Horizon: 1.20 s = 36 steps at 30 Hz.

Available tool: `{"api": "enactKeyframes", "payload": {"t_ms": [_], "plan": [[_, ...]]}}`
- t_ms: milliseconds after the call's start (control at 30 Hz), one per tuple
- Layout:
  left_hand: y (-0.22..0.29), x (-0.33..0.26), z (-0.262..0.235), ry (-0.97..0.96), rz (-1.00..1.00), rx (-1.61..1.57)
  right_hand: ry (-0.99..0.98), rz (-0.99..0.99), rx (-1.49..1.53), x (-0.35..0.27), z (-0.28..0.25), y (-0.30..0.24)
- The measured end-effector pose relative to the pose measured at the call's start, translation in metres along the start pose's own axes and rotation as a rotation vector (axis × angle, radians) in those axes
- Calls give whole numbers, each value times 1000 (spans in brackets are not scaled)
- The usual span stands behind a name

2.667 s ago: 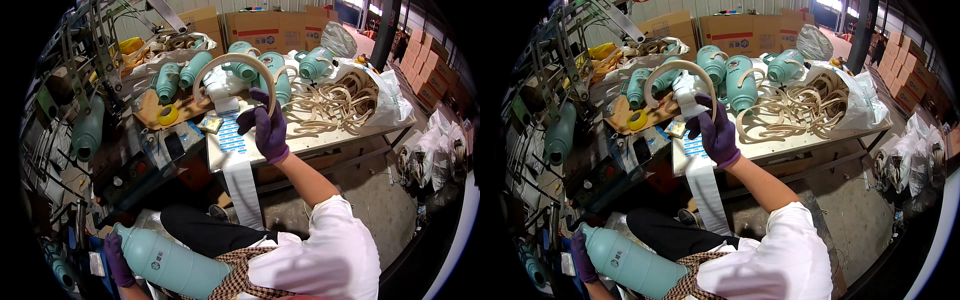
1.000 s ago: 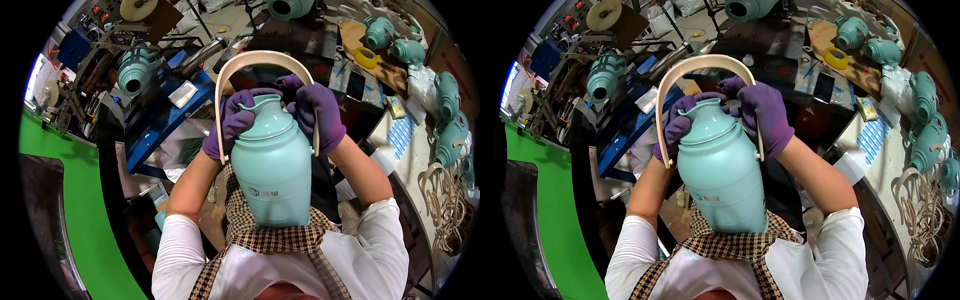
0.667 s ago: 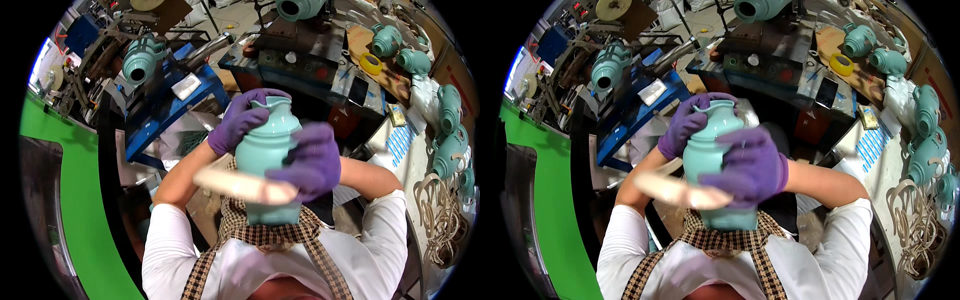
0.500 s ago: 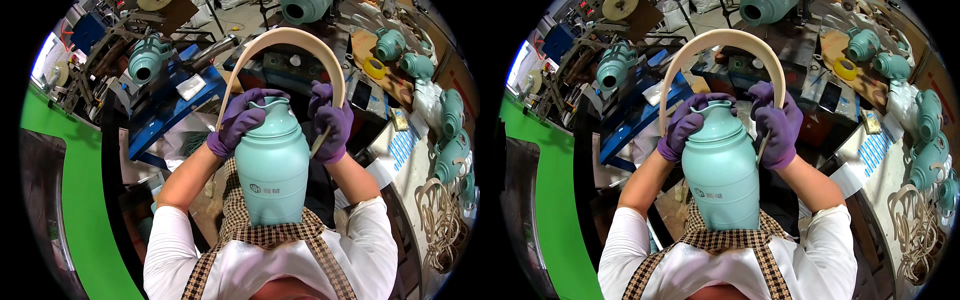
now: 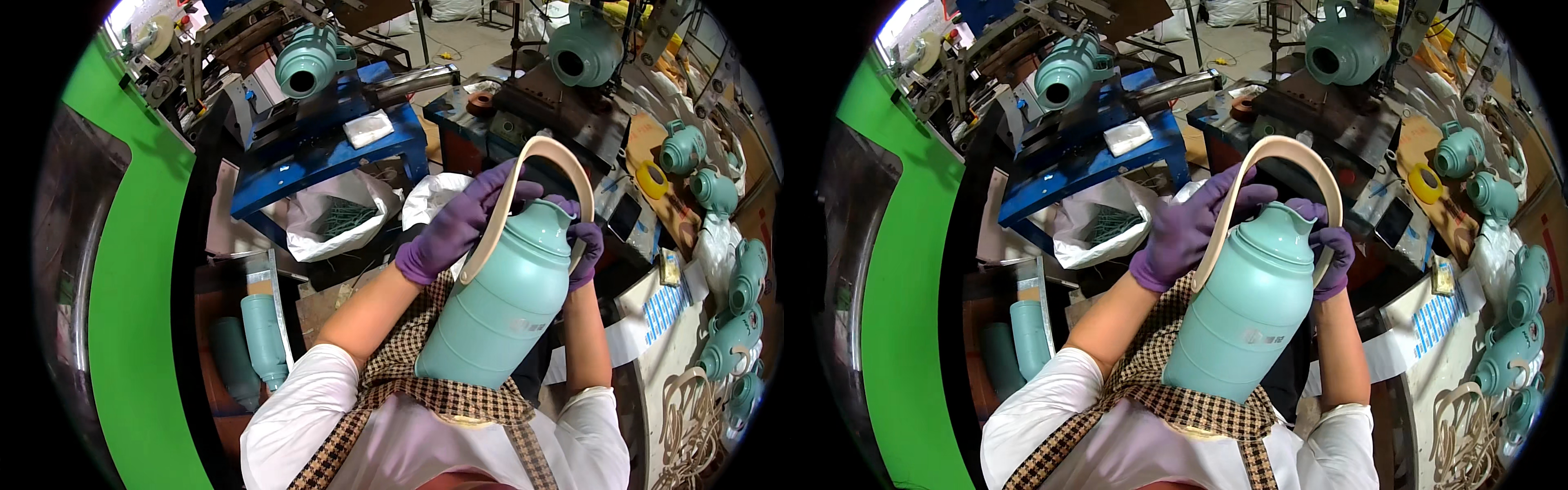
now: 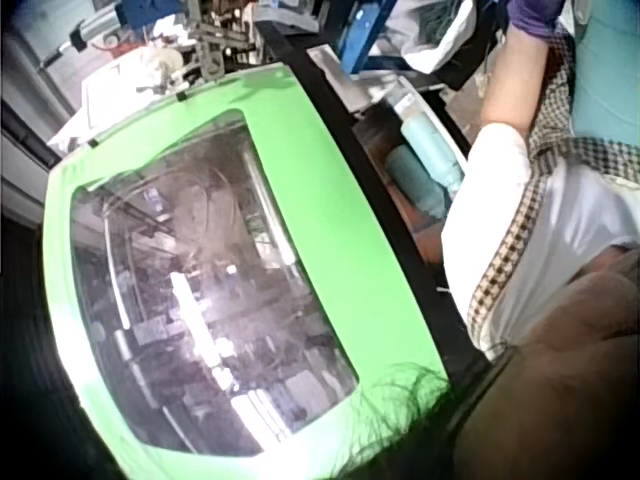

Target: The person assembles light-blue plastic containers by inserting a handle into the top and placing a cap inside. They handle the containers one at a time, moving them between a nearby table and their lap.

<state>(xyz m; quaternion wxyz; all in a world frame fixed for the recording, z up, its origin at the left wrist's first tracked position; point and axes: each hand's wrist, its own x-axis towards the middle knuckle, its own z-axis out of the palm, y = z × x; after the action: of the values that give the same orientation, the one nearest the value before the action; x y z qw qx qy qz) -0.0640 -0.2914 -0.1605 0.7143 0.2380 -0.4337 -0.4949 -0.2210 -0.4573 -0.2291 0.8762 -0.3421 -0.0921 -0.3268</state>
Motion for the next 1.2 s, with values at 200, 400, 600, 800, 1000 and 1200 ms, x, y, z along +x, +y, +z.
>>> {"api": "enactKeyframes", "payload": {"t_ms": [200,400,600,800,1000,1200], "plan": [[19,3,27,75,-87,332,284,126,-15,-1,-15,-6],[17,5,42,174,91,773,-29,144,310,11,13,9],[30,19,52,-1091,858,1535,-237,46,205,3,8,9],[-35,-1,70,-635,459,1016,348,-298,-740,-95,-20,-111],[-65,-70,27,78,417,368,1033,-1345,-350,-318,-29,-306],[-80,-84,-23,506,-160,-505,2121,-1010,-1484,-421,-126,-478]]}}
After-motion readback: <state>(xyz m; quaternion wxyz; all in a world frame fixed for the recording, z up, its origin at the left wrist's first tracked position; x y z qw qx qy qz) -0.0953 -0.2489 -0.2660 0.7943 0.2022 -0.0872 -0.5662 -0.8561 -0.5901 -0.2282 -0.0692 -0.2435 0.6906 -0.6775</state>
